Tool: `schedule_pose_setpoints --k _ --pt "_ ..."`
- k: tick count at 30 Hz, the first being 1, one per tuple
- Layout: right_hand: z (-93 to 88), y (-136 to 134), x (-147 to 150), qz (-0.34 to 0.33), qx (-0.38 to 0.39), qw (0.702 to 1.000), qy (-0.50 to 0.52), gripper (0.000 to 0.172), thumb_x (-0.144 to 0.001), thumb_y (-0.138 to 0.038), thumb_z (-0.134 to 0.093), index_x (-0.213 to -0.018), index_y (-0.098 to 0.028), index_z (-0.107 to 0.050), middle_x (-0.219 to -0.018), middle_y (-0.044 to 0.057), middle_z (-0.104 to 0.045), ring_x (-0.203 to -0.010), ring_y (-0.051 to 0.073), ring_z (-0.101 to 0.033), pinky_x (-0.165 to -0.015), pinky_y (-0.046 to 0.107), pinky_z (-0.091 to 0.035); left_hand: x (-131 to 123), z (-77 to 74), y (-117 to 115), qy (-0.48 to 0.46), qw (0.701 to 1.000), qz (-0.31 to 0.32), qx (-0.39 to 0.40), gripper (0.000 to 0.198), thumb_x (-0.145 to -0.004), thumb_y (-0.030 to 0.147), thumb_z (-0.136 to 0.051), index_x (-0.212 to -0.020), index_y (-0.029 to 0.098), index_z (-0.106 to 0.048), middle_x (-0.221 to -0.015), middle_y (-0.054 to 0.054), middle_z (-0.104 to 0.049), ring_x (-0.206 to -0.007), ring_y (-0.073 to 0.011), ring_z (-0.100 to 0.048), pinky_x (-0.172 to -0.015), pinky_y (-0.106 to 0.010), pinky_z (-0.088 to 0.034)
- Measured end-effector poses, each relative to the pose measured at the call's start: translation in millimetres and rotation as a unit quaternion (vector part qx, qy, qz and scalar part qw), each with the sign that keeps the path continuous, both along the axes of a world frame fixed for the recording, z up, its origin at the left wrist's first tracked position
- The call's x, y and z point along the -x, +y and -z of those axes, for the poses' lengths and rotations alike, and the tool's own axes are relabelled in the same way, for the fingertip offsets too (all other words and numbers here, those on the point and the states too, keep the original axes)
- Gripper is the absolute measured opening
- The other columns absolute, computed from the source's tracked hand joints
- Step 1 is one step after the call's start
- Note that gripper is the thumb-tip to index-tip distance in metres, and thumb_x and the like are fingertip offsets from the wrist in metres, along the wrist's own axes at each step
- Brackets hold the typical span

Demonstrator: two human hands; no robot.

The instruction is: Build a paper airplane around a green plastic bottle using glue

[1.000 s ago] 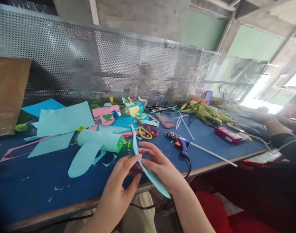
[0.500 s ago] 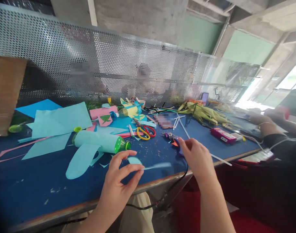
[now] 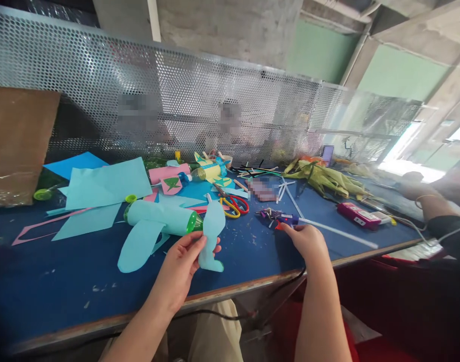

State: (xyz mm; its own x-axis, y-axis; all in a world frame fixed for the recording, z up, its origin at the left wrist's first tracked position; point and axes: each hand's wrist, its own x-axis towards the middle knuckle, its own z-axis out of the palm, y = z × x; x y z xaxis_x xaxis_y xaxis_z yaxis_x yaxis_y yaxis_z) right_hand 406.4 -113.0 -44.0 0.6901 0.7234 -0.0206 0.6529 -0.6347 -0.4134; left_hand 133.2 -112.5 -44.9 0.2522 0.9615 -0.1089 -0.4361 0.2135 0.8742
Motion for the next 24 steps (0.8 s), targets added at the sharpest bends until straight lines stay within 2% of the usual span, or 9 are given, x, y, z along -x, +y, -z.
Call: schedule_pose_setpoints --k 2,3,5,7,9,13,16,19,24 --pt "3.2 -5 -1 0.02 -0.099 0.991 0.09 0.04 -0.069 -0.055 -0.061 -0.058 -0.017 -0.065 -0.049 0.003 -0.057 -0.053 0.02 -0.056 -0.049 0.028 -0.039 2 -0.9 1 -0.029 0.999 -0.012 0.019 0.038 -0.064 0.039 -0.079 -0.09 0.014 -0.067 -0.084 -0.008 -0.074 -0.083 -0.0216 -0.07 -0.071 -0.026 -0.054" --pt "4.7 -7 0 0.021 -0.167 0.972 0.162 0.038 -0.066 -0.054 -0.064 -0.062 -0.016 -0.066 -0.053 0.003 -0.059 -0.053 0.018 -0.055 -0.049 0.027 -0.04 2 -1.0 2 -0.042 0.999 -0.019 0.027 0.039 -0.063 0.039 -0.079 -0.09 0.014 -0.067 -0.085 -0.008 -0.074 -0.086 -0.0217 -0.07 -0.073 -0.026 -0.054" --pt "6.1 -12 8 -0.008 -0.286 0.903 0.319 0.038 -0.06 -0.051 -0.072 -0.07 -0.015 -0.066 -0.062 0.002 -0.061 -0.052 0.014 -0.053 -0.047 0.024 -0.041 4 -0.6 3 -0.058 0.997 -0.032 0.032 0.041 -0.062 0.039 -0.08 -0.091 0.015 -0.067 -0.088 -0.008 -0.074 -0.09 -0.0219 -0.069 -0.076 -0.026 -0.053" --pt "3.6 -17 25 -0.061 -0.32 0.849 0.416 0.04 -0.058 -0.05 -0.077 -0.074 -0.015 -0.065 -0.061 0.0 -0.058 -0.05 0.011 -0.049 -0.044 0.021 -0.039 6 1.2 4 -0.051 0.998 -0.045 0.019 0.042 -0.064 0.04 -0.078 -0.095 0.015 -0.066 -0.092 -0.008 -0.073 -0.093 -0.0225 -0.068 -0.076 -0.027 -0.053" --pt "-2.5 -22 48 -0.1 -0.32 0.826 0.453 0.04 -0.058 -0.048 -0.08 -0.075 -0.016 -0.062 -0.058 -0.002 -0.054 -0.048 0.01 -0.047 -0.042 0.02 -0.039 10 4.1 5 -0.018 0.998 -0.066 -0.011 0.042 -0.069 0.044 -0.074 -0.099 0.016 -0.065 -0.094 -0.008 -0.073 -0.094 -0.0232 -0.067 -0.075 -0.027 -0.052" --pt "-16.2 -38 96 -0.216 -0.286 0.838 0.412 0.041 -0.07 -0.048 -0.071 -0.095 -0.016 -0.062 -0.067 0.0 -0.06 -0.058 0.012 -0.054 -0.053 0.021 -0.044 16 10.0 4 0.058 0.99 -0.12 -0.055 0.039 -0.076 0.046 -0.067 -0.104 0.019 -0.062 -0.091 -0.008 -0.073 -0.092 -0.0234 -0.067 -0.075 -0.028 -0.05" --pt "-19.3 -52 118 -0.271 -0.243 0.869 0.334 0.031 -0.078 -0.048 -0.061 -0.084 -0.017 -0.059 -0.052 -0.003 -0.055 -0.049 0.012 -0.052 -0.05 0.023 -0.043 18 12.0 2 0.091 0.984 -0.144 -0.054 0.039 -0.079 0.047 -0.064 -0.106 0.019 -0.061 -0.092 -0.008 -0.072 -0.087 -0.0214 -0.066 -0.073 -0.027 -0.049" --pt "-17.0 -63 124 -0.286 -0.217 0.9 0.248 0.03 -0.081 -0.048 -0.056 -0.086 -0.019 -0.061 -0.051 -0.002 -0.058 -0.046 0.015 -0.055 -0.049 0.026 -0.047 19 12.6 1 0.135 0.975 -0.172 -0.05 0.04 -0.08 0.048 -0.061 -0.106 0.018 -0.061 -0.091 -0.007 -0.07 -0.078 -0.0178 -0.063 -0.067 -0.024 -0.046" --pt "-12.9 -70 122 -0.316 -0.235 0.909 0.14 0.033 -0.083 -0.048 -0.052 -0.097 -0.021 -0.064 -0.07 0.004 -0.071 -0.049 0.018 -0.061 -0.043 0.026 -0.049 18 15.3 0 0.143 0.972 -0.17 -0.079 0.036 -0.083 0.046 -0.058 -0.106 0.018 -0.061 -0.086 -0.005 -0.068 -0.072 -0.014 -0.058 -0.065 -0.021 -0.044"
